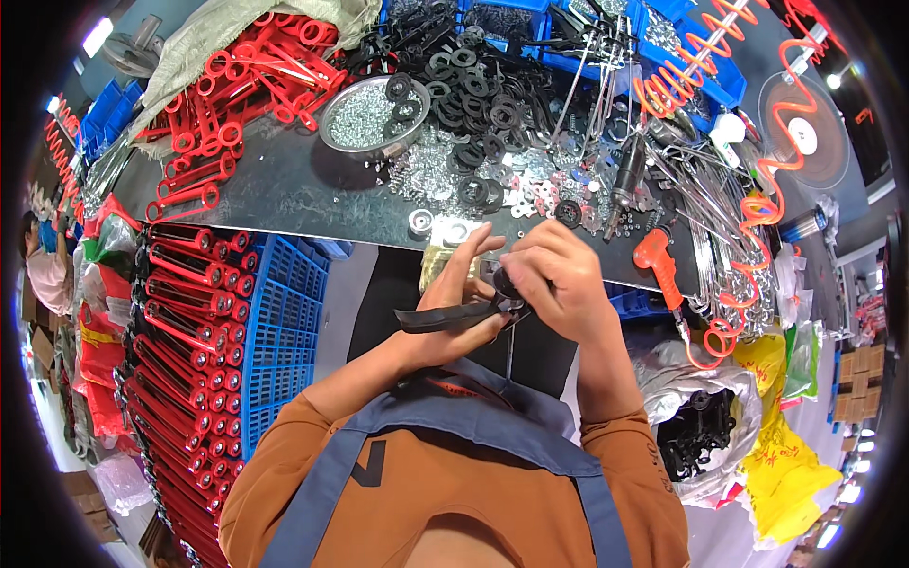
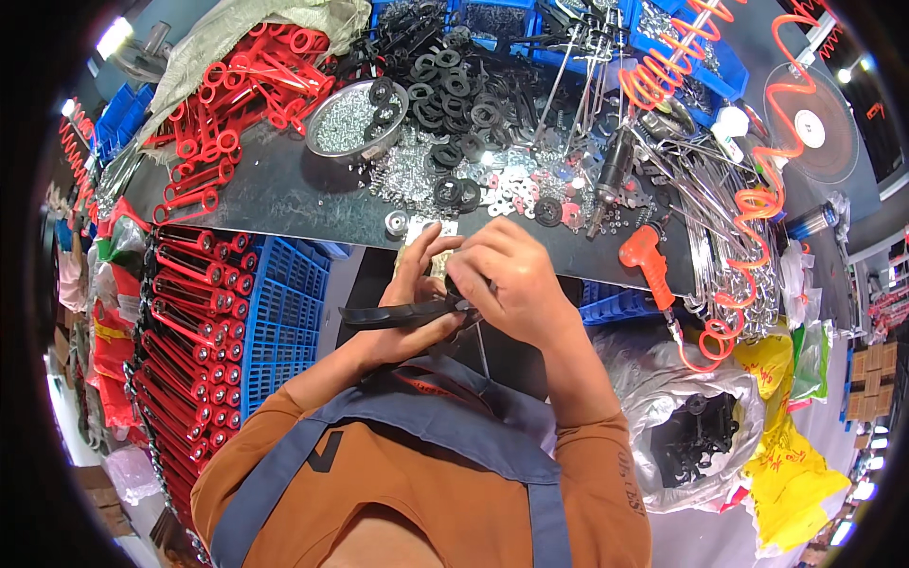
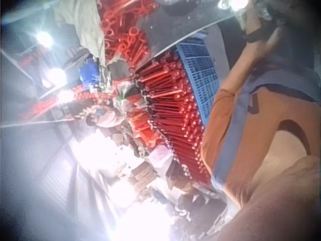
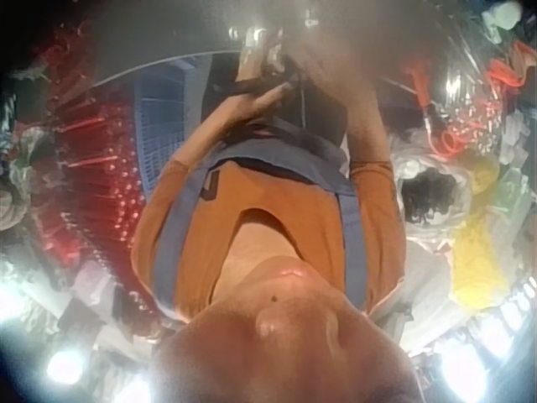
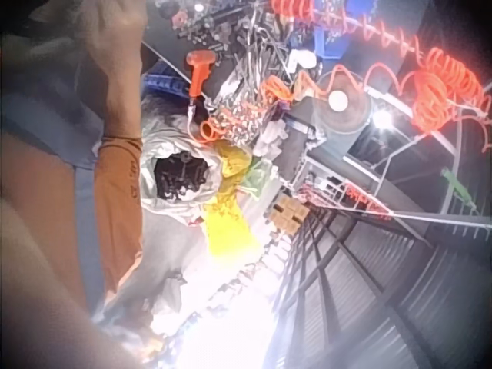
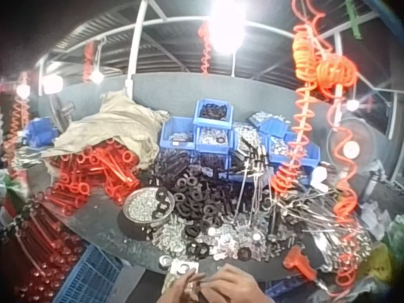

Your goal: The person assembles caulking gun trigger mechanisms by fitting springs, washers, and metal rods onto handles and securing the components using a workbench fixture.

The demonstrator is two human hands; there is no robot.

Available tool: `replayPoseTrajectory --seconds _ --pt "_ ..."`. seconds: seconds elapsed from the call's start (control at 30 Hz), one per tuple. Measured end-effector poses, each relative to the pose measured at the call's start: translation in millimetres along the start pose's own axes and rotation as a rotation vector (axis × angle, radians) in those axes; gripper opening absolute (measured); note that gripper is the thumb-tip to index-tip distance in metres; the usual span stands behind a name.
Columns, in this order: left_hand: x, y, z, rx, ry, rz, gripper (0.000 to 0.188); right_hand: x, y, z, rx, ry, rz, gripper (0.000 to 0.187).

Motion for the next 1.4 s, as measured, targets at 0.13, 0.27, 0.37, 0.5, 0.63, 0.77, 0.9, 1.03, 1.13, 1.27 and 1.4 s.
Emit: replayPoseTrajectory --seconds 0.13,0.27,0.37,0.5,0.63,0.77,0.9,1.03,1.13,1.27,1.4 --pt "0.0 -1.4 2.2 0.036 -0.008 0.037 0.088 3.4 -4.4 20.0 0.086 0.003 -0.058 0.034" --pt "10.4 6.2 -7.8 -0.048 -0.34 -0.344 0.07 43.7 -30.6 85.3 0.28 -0.499 -0.387 0.042" --pt "10.9 7.9 -13.9 -0.116 -0.431 -0.367 0.061 35.6 -97.8 138.8 0.181 -0.702 -0.711 0.042" --pt "4.8 -8.5 -12.4 -0.091 -0.483 -0.298 0.052 32.5 -122.2 147.5 0.444 -0.779 -0.702 0.046" --pt "-5.0 -8.8 -9.9 -0.115 -0.442 -0.28 0.053 34.3 -119.9 145.4 0.439 -0.734 -0.668 0.047" --pt "-23.1 -4.2 0.1 -0.108 -0.341 -0.228 0.05 33.3 -116.3 138.7 0.341 -0.757 -0.607 0.043" --pt "-22.4 30.1 -17.7 -0.033 -0.34 0.099 0.039 27.1 -106.9 126.0 0.272 -0.531 -0.329 0.018" --pt "12.5 59.5 -44.9 0.019 -0.277 0.735 0.096 29.8 -48.1 54.7 0.329 -0.392 -0.081 0.013" --pt "3.0 97.5 -53.0 0.329 -0.222 0.765 0.092 67.5 -9.6 -41.2 0.515 -0.682 -0.161 0.021" --pt "-19.4 107.4 -17.0 0.353 -0.032 0.673 0.069 196.8 10.8 -170.2 0.759 -0.46 -0.311 0.026" --pt "-36.6 106.4 22.5 0.304 0.114 0.537 0.046 313.5 12.7 -217.7 1.018 -0.409 0.364 0.02"
Point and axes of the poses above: each hand's wrist, its own z-axis away from the middle knuckle, its own y-axis out of the back of the hand, x = y × z, the point moved 3 cm from there along -z, towards the middle knuckle, and after that the axes turned 4 degrees about -y, right-handed, at the moved point
